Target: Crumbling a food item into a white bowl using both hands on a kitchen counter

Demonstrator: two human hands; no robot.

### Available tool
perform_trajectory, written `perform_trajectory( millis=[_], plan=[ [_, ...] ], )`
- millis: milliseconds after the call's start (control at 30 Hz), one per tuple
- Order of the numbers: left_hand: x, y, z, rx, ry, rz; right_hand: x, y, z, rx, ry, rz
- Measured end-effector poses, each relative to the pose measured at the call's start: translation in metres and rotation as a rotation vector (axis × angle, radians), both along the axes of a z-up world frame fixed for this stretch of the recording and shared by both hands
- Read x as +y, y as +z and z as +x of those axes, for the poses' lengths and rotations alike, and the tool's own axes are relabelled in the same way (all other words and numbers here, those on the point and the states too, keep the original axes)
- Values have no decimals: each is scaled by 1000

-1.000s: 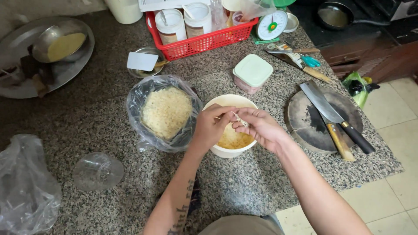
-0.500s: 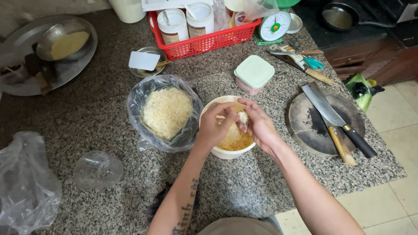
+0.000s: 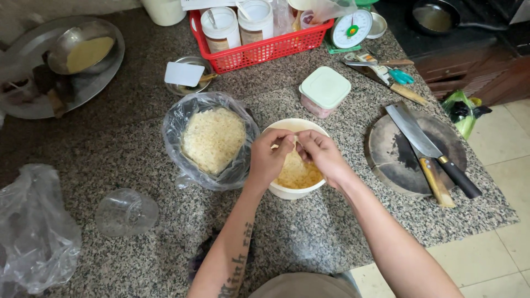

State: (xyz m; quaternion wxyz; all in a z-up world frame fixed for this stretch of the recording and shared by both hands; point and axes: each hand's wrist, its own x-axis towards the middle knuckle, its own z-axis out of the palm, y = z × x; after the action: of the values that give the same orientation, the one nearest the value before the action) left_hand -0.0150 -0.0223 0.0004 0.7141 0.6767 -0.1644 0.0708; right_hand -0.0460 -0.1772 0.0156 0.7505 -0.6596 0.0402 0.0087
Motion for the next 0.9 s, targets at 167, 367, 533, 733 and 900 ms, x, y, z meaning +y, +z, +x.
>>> perform_trajectory(
  millis=[167,367,533,733,900],
  plan=[
    [0,-2,0,-35,43,43,-4,-20,6,-54,-38,-92],
    [-1,8,-7,-7,36,21,4,-1,0,-40,-56,-35],
    [-3,4,-10,-58,71,57,1,-21,5,-49,-62,-57],
    [-3,-9,-4,18,84,-73,3,-2,0,-44,-119,19],
    [-3,-1,-8,0,36,-41,2,-5,3,-34,-72,53]
  ],
)
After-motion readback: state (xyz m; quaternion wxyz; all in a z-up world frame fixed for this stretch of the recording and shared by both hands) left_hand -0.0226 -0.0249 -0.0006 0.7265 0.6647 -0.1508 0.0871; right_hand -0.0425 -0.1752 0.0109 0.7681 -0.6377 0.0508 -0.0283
